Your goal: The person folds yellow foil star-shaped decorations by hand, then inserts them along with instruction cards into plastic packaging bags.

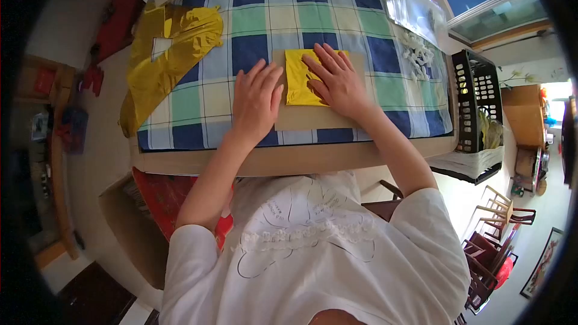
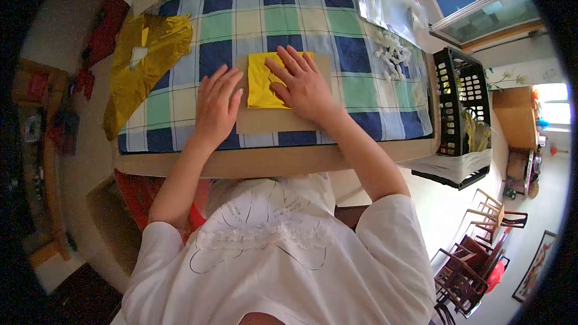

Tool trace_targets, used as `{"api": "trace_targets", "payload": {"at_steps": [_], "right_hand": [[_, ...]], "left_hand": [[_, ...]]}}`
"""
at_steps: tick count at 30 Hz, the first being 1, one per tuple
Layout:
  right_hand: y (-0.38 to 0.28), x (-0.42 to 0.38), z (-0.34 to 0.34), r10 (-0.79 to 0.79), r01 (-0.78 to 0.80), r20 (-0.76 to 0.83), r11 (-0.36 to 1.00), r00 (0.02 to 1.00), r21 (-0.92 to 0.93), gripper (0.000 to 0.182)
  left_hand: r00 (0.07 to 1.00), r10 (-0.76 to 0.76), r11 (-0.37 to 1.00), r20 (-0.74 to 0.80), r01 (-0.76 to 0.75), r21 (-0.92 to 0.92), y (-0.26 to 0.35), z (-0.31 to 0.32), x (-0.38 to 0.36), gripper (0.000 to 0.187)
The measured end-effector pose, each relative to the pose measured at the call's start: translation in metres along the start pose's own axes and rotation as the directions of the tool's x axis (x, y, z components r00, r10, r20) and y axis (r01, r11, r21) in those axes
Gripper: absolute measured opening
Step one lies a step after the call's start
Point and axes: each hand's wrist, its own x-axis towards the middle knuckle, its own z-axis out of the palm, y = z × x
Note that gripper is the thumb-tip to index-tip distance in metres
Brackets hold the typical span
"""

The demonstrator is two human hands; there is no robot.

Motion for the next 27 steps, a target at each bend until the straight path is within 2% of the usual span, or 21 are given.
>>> {"api": "trace_targets", "payload": {"at_steps": [2,5,8,14,17,20,27], "right_hand": [[-0.004,0.0,-0.003,-0.007,0.007,-0.012,1.0,1.0,0.007,0.05],[0.006,0.003,0.001,-0.014,0.014,-0.016,1.0,1.0,-0.006,0.05],[0.004,0.002,0.001,-0.008,0.008,-0.014,1.0,1.0,-0.008,0.05],[0.001,0.003,-0.005,-0.019,0.021,-0.032,0.999,0.999,0.046,0.049],[0.004,0.002,-0.003,-0.016,0.017,-0.017,0.999,1.0,0.03,0.049],[0.003,0.002,-0.004,-0.018,0.018,-0.011,1.0,1.0,0.009,0.049],[0.0,0.002,-0.006,-0.026,0.027,-0.025,1.0,0.999,0.014,0.049]], "left_hand": [[0.999,0.035,0.99,0.015,-0.037,0.136,-0.004,-0.007,-0.001,0.038],[0.99,0.136,0.965,0.03,-0.139,0.224,-0.014,-0.001,0.011,0.037],[0.986,0.132,0.949,0.104,-0.156,0.275,-0.013,-0.01,0.013,0.039],[0.982,0.107,0.923,0.155,-0.156,0.351,-0.012,-0.016,0.013,0.04],[0.985,0.157,0.925,0.078,-0.174,0.337,-0.016,-0.015,0.011,0.036],[0.987,0.117,0.931,0.111,-0.148,0.334,-0.016,-0.016,0.011,0.039],[0.992,0.1,0.935,0.081,-0.121,0.332,-0.016,-0.012,0.012,0.038]]}}
